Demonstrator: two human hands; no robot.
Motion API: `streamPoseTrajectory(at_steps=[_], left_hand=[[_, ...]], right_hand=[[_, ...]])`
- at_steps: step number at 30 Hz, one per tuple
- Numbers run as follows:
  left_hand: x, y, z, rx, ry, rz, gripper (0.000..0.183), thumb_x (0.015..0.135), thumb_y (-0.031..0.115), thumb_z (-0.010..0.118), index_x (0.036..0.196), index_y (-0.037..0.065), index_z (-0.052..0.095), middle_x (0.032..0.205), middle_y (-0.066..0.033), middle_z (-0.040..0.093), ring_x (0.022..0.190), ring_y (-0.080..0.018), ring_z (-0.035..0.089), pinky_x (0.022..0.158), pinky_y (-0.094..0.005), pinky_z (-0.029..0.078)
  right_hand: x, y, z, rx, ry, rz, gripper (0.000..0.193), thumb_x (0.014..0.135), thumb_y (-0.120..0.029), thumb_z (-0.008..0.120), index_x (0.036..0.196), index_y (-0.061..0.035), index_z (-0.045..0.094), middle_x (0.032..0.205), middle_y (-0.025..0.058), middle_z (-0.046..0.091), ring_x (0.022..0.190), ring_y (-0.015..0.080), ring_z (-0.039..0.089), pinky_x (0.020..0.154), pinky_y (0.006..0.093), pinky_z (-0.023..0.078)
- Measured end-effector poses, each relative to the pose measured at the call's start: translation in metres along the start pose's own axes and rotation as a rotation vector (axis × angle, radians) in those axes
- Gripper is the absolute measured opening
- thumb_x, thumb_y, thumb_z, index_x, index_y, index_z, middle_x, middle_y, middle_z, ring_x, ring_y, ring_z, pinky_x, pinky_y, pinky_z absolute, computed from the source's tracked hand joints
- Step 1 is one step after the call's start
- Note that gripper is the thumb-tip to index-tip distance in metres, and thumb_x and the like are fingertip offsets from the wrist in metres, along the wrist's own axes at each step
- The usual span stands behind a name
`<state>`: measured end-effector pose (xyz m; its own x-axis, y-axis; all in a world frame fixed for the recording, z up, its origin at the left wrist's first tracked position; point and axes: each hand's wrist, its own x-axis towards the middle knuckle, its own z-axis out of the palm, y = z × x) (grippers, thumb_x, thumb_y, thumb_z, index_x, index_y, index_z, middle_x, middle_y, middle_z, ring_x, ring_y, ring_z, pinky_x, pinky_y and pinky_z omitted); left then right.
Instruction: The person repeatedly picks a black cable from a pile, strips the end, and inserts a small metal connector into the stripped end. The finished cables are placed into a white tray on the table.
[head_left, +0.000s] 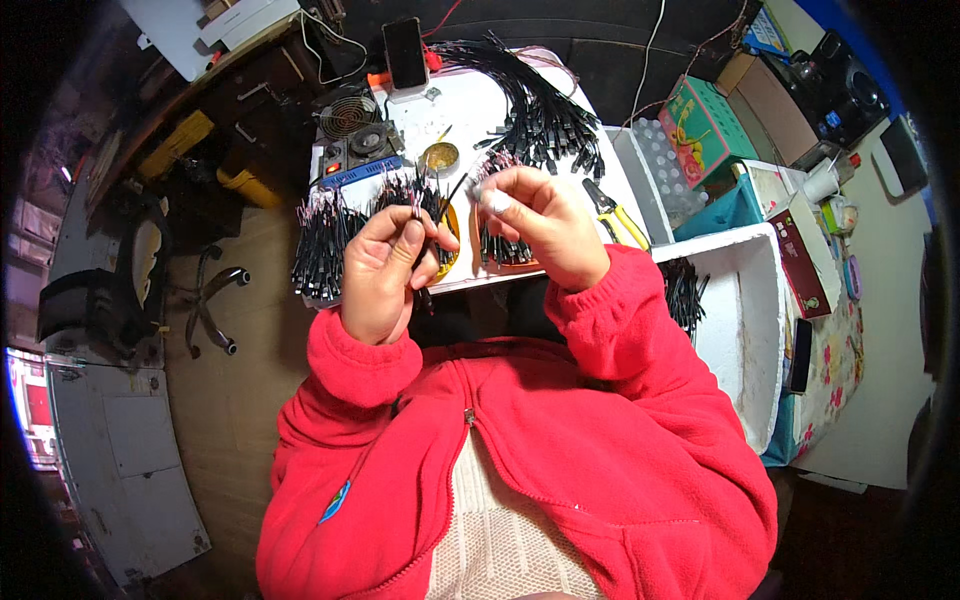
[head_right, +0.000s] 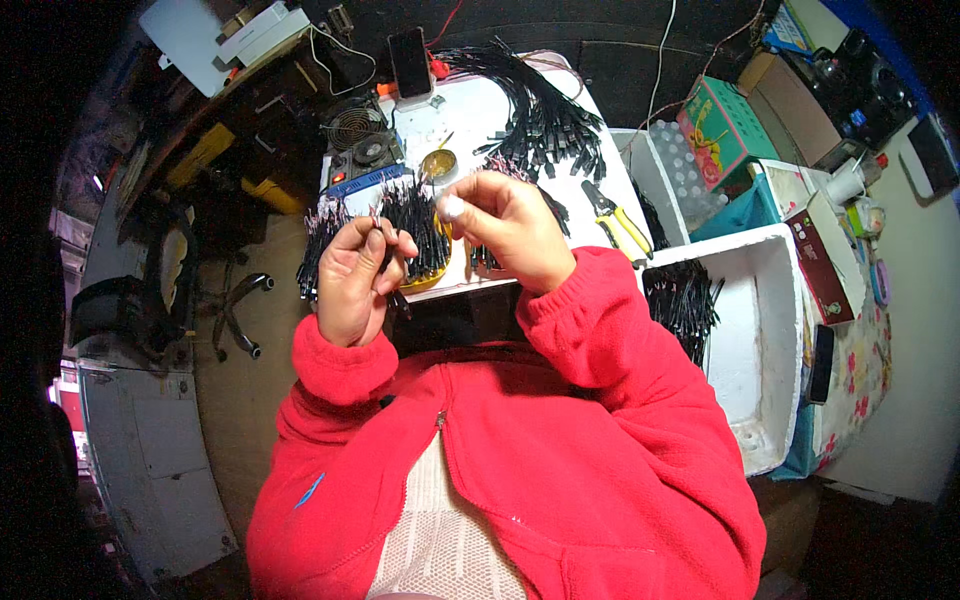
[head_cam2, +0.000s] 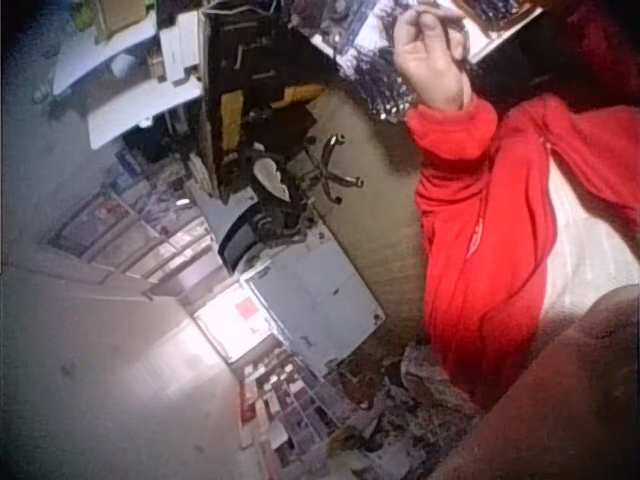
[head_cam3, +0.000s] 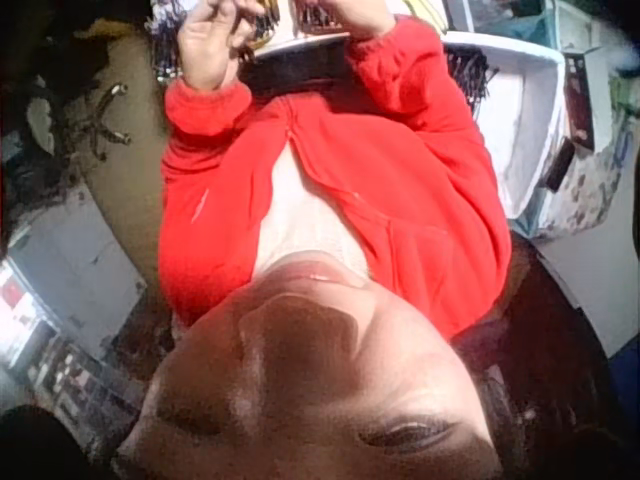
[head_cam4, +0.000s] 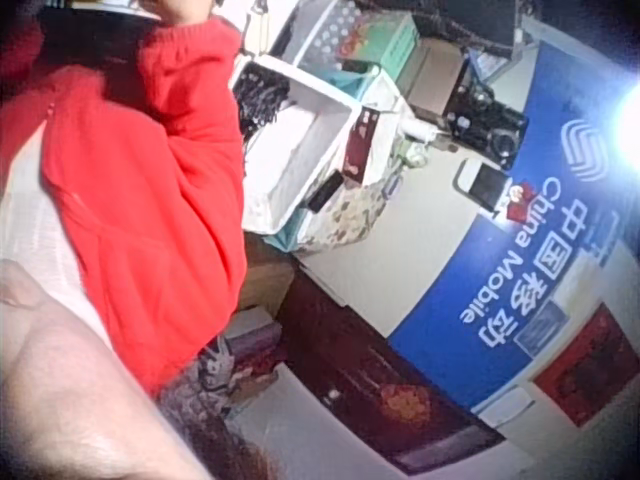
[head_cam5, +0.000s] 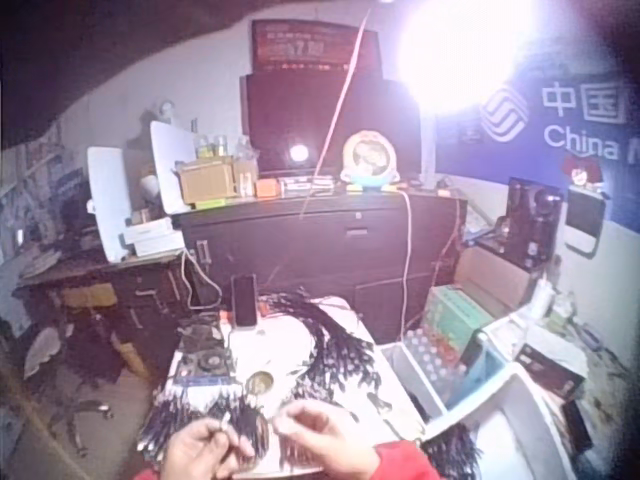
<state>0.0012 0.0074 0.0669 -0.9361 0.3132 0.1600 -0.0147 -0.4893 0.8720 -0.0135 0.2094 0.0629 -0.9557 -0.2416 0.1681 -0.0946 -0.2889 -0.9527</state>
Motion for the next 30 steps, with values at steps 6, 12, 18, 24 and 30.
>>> streamPoseTrajectory(at_steps=[6, 12, 18, 24, 30], left_hand=[[-0.002, -0.006, 0.006, 0.108, 0.006, 0.016, 0.013, 0.097, 0.013, 0.052, 0.098, 0.002, 0.057, 0.088, -0.0131, 0.067, 0.055, -0.0052, 0.045, 0.051, -0.0172, 0.035], [0.011, -0.019, 0.027, 1.16, 0.219, 0.824, 0.015, 0.082, 0.0, 0.065, 0.096, -0.002, 0.063, 0.08, -0.0165, 0.064, 0.069, -0.0306, 0.064, 0.061, -0.0346, 0.051], [0.002, -0.015, 0.028, 0.433, 0.126, 0.216, 0.014, 0.093, 0.007, 0.058, 0.097, -0.005, 0.062, 0.072, 0.0002, 0.059, 0.061, -0.0066, 0.051, 0.056, -0.0205, 0.042], [0.001, -0.011, 0.026, 0.209, -0.019, -0.005, 0.017, 0.094, 0.011, 0.057, 0.101, -0.003, 0.063, 0.076, -0.0048, 0.063, 0.058, -0.0043, 0.046, 0.051, -0.0166, 0.034], [-0.004, -0.02, 0.037, 0.305, 0.06, 0.15, 0.016, 0.094, 0.011, 0.058, 0.101, -0.003, 0.063, 0.079, -0.0057, 0.064, 0.063, -0.0055, 0.053, 0.053, -0.0162, 0.038]], right_hand=[[0.005, -0.013, 0.008, 0.001, 0.088, -0.111, 0.013, 0.087, -0.012, 0.067, 0.093, -0.0007, 0.062, 0.079, -0.001, 0.062, 0.067, 0.003, 0.051, 0.06, 0.019, 0.041], [-0.013, -0.002, 0.042, 0.009, 0.295, -0.105, 0.012, 0.086, -0.006, 0.067, 0.085, -0.0009, 0.056, 0.075, -0.0014, 0.06, 0.065, 0.0018, 0.051, 0.057, 0.0166, 0.041], [-0.027, -0.006, 0.028, 0.134, 0.148, -0.11, 0.015, 0.087, -0.004, 0.066, 0.098, 0.0017, 0.058, 0.086, 0.0021, 0.062, 0.075, 0.0047, 0.056, 0.066, 0.0179, 0.046], [-0.029, -0.004, 0.018, -0.07, 0.111, -0.185, 0.01, 0.087, 0.0, 0.063, 0.096, 0.0003, 0.058, 0.091, 0.0051, 0.063, 0.081, 0.009, 0.061, 0.07, 0.0211, 0.051], [-0.03, 0.0, 0.021, -0.002, 0.178, -0.222, 0.009, 0.086, -0.004, 0.066, 0.088, 0.0001, 0.059, 0.077, 0.0008, 0.061, 0.064, 0.0019, 0.051, 0.054, 0.0168, 0.039]])
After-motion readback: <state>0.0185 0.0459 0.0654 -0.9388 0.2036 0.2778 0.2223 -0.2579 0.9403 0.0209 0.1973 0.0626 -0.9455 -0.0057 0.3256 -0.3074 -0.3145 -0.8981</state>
